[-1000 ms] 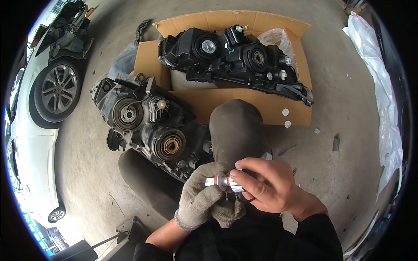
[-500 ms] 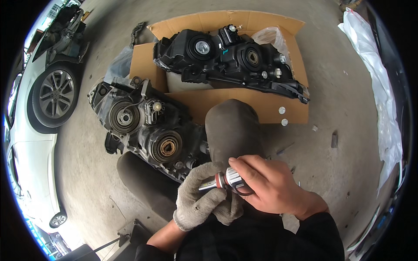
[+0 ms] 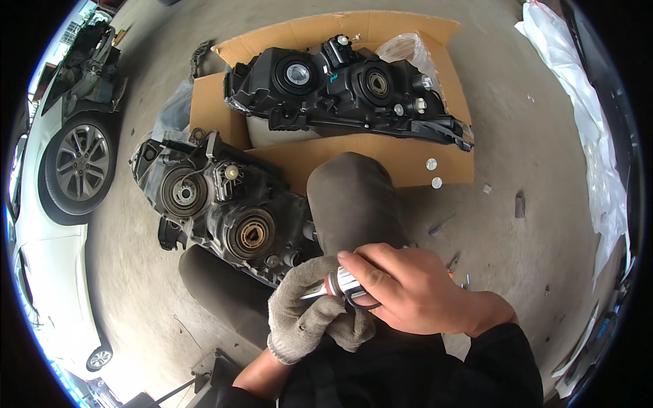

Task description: The person removes bulbs from an old headlight assembly and installs them into a new headlight assembly. They use a socket wrench and pliers to remove and install the bulbs, then place the new assembly into a cardboard box.

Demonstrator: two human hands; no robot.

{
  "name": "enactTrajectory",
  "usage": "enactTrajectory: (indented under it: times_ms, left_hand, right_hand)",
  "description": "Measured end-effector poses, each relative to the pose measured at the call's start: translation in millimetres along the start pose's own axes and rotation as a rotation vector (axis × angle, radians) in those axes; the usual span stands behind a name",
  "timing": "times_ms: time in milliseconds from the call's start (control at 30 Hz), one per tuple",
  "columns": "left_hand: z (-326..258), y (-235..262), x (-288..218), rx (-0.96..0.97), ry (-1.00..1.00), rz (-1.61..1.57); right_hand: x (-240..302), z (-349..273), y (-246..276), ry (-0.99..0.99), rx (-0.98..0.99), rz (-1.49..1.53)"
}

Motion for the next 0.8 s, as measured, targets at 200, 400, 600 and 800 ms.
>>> enactTrajectory:
  times_ms: [200,400,600,800]
  left_hand:
    - [4.0,-1.2,-12.4,0.028,-0.052,0.128]
    - [4.7,-0.3,-9.8,0.045,-0.015,0.194]
    - [5.7,0.5,-6.3,0.08,0.018,0.169]
    - [0.3,2.7,2.7,0.126,0.296,-0.127]
  right_hand:
    - [-2.1,-1.2,0.6,0.028,0.023,0.009]
    - [-2.6,-0.4,-0.2,0.063,-0.001,0.013]
    - [-3.0,-3.6,-3.3,0.094,-0.003,0.019]
    - [0.5,-5.4,-4.8,0.212,-0.04,-0.062]
Point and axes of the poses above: each hand's wrist, its own z-axis towards the middle knuckle, its own y-axis out of the back of the hand, x = y × z, the point moved 4 cm from there along z, towards the middle knuckle, and after that the axes turned 5 degrees about y, right-handed, at the moved point
